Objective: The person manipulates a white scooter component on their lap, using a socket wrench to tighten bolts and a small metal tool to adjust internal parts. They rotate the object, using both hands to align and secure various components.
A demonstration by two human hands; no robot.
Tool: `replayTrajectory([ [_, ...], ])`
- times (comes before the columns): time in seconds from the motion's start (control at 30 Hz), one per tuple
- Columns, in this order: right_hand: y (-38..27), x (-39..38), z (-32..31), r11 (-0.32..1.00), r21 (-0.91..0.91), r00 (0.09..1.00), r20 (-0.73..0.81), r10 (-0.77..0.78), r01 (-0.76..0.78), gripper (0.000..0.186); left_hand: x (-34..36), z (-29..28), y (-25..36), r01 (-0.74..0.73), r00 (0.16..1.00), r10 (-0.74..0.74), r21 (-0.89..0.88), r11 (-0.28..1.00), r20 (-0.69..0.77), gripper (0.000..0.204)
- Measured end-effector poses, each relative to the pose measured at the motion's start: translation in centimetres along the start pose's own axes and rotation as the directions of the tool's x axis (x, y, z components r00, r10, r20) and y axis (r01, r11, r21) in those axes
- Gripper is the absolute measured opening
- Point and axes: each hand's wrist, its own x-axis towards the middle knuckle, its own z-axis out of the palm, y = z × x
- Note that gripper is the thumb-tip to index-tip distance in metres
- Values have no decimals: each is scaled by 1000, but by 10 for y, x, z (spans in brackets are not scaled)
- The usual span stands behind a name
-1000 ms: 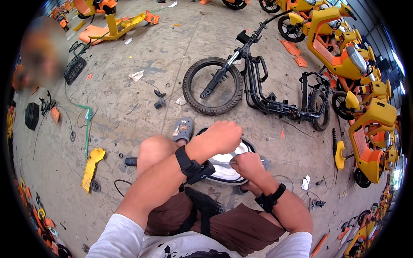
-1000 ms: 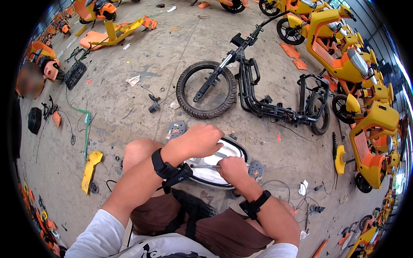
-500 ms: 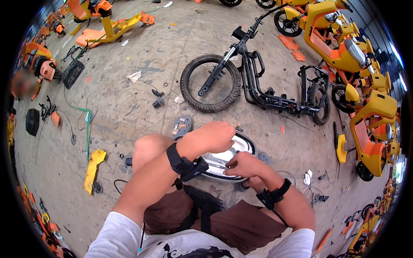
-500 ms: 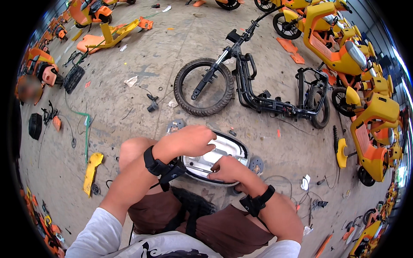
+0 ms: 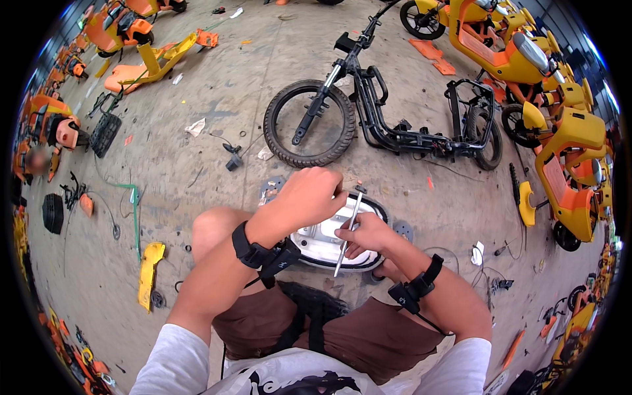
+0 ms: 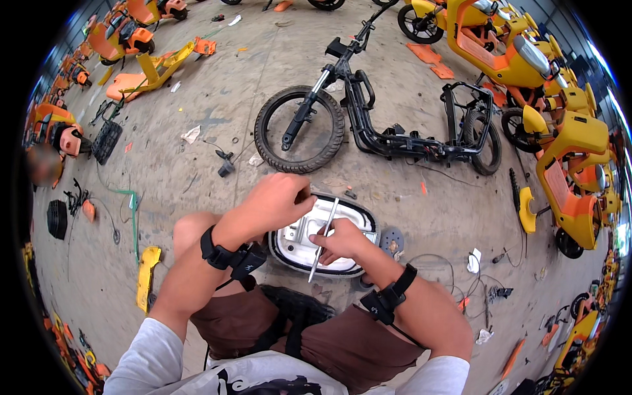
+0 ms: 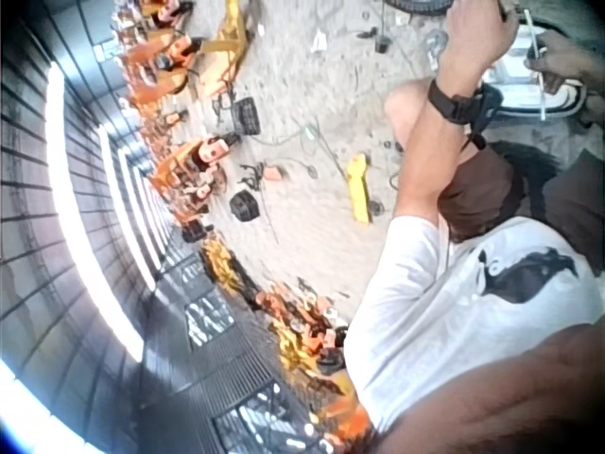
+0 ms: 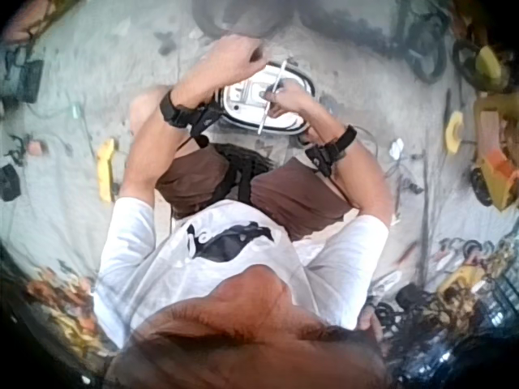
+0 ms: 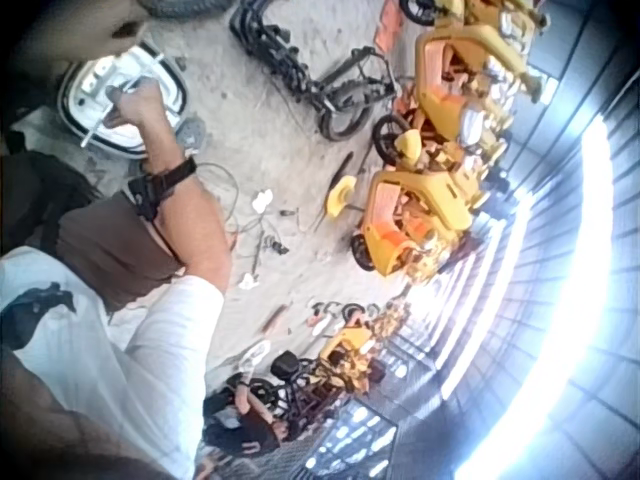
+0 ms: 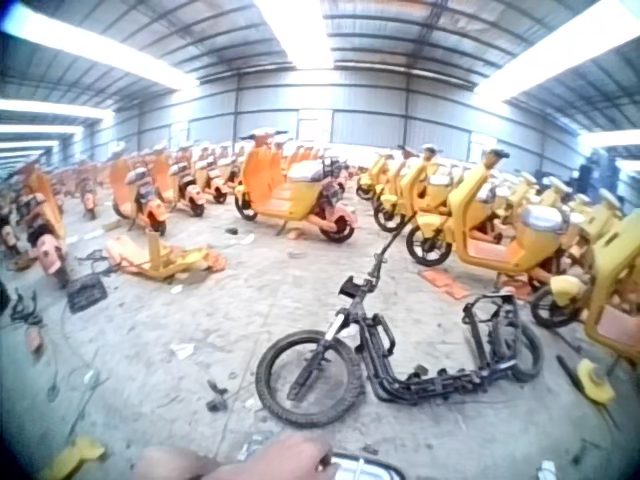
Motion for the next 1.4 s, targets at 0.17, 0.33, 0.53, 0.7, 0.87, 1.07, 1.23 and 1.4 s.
replayTrajectory([
  [0.17,13,14,-13,971,224,997,17,78,-80,36,-12,13,3,-71,937,20,135,988,349,53],
  [0.33,17,6,-11,970,239,991,134,9,-41,36,-17,44,7,-102,924,25,181,978,382,47],
  [0.53,-5,-14,-23,995,76,997,47,67,-70,54,-20,47,3,-96,848,-11,174,980,529,29],
  [0.7,-1,-9,-51,956,-257,951,-232,-203,141,61,-18,55,-9,-204,870,128,110,973,476,24],
  [0.87,4,-17,-54,678,-691,956,69,-285,252,36,-16,60,-5,-157,926,83,175,972,369,23],
  [1.07,3,-22,-52,581,-746,941,319,-116,325,26,-20,57,10,-100,915,72,49,994,396,30],
  [1.23,15,-5,-51,639,-727,892,-82,-444,251,26,-24,61,10,-143,915,115,46,989,386,31],
  [1.4,8,-6,-29,588,-676,700,-149,-699,443,61,-30,69,3,-219,906,147,142,965,396,15],
])
